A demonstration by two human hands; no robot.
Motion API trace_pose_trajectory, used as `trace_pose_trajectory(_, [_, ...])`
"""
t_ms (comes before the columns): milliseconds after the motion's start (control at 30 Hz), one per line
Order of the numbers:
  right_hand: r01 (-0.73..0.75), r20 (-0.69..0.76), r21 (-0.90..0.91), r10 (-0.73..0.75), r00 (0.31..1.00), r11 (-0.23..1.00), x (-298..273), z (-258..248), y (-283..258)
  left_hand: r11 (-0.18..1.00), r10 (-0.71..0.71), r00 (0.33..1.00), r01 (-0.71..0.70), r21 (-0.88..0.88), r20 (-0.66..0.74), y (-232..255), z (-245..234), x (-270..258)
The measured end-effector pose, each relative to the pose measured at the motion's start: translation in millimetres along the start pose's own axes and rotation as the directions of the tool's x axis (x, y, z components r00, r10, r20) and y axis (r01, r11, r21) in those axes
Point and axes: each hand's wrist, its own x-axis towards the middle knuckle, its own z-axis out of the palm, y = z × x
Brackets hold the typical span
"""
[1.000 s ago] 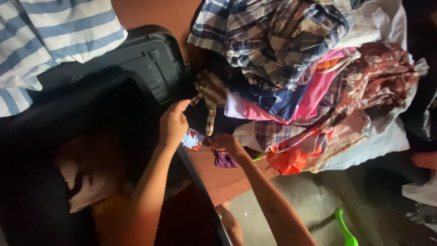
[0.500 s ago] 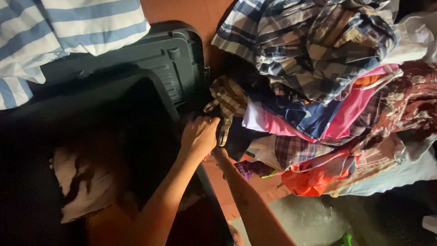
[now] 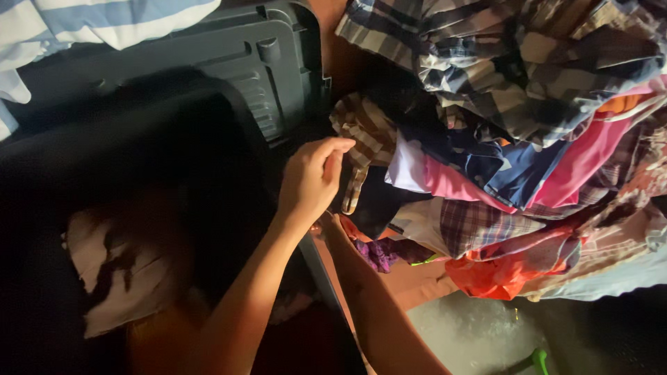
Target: The person folds various garments from a pile on a bed and places them into a black storage bin. The person handles shirts, pants, and patterned fabrics, folding each item by hand and stacking them inside the bin.
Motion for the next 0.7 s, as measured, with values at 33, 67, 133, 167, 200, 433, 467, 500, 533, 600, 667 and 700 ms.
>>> trace_pose_trajectory(33, [0.000, 0.055, 0.028, -0.001, 0.999, 1.000, 5, 2, -5, 0.997, -0.007, 0.999, 0.005, -0.072, -0.036, 4, -5, 1])
trace_pose_trajectory(67, [-0.005, 0.105, 0.057, -0.001, 0.995, 0.998, 9, 2, -8, 0.992, -0.049, 0.997, 0.042, -0.120, -0.058, 8, -10, 1])
trace_pose_trajectory(133, [-0.014, 0.224, 0.107, -0.011, 0.975, 0.994, 12, 3, -13, 0.970, -0.137, 0.985, 0.112, -0.216, -0.106, 10, -17, 0])
trace_pose_trajectory(167, [0.018, 0.271, 0.188, -0.070, 0.960, 0.982, 10, 2, -15, 0.964, -0.147, 0.981, 0.113, -0.242, -0.127, 10, -19, -1])
trace_pose_trajectory(200, [0.042, 0.326, 0.257, -0.128, 0.937, 0.965, 6, -1, -15, 0.957, -0.157, 0.976, 0.113, -0.268, -0.148, 9, -20, -1])
trace_pose_trajectory(433, [0.182, 0.000, 0.511, -0.211, 0.977, 0.840, -29, -8, 3, 0.848, -0.223, 0.957, 0.095, -0.521, -0.188, 0, -20, -4])
trace_pose_trajectory(467, [0.242, -0.019, 0.480, -0.266, 0.964, 0.843, -31, -7, 7, 0.915, -0.199, 0.963, 0.117, -0.385, -0.182, 0, -20, -5])
trace_pose_trajectory(500, [0.308, -0.043, 0.445, -0.323, 0.945, 0.841, -32, -14, 8, 0.961, -0.174, 0.970, 0.129, -0.245, -0.170, -1, -17, -3])
trace_pose_trajectory(533, [0.371, -0.064, 0.409, -0.380, 0.923, 0.834, -33, -21, 8, 0.986, -0.151, 0.977, 0.136, -0.100, -0.154, -1, -12, 0])
trace_pose_trajectory(600, [0.234, -0.049, 0.587, -0.255, 0.966, 0.775, -49, -34, 12, 0.975, -0.064, 0.998, 0.062, 0.215, 0.005, -1, -7, 2])
trace_pose_trajectory(667, [0.189, -0.012, 0.536, -0.216, 0.976, 0.823, -70, -50, 8, 0.942, -0.037, 0.996, 0.008, 0.337, 0.080, -1, -5, 2])
trace_pose_trajectory(700, [0.223, 0.002, 0.387, -0.243, 0.970, 0.894, -87, -70, 4, 0.952, -0.025, 0.998, 0.004, 0.305, 0.065, -2, -4, 3])
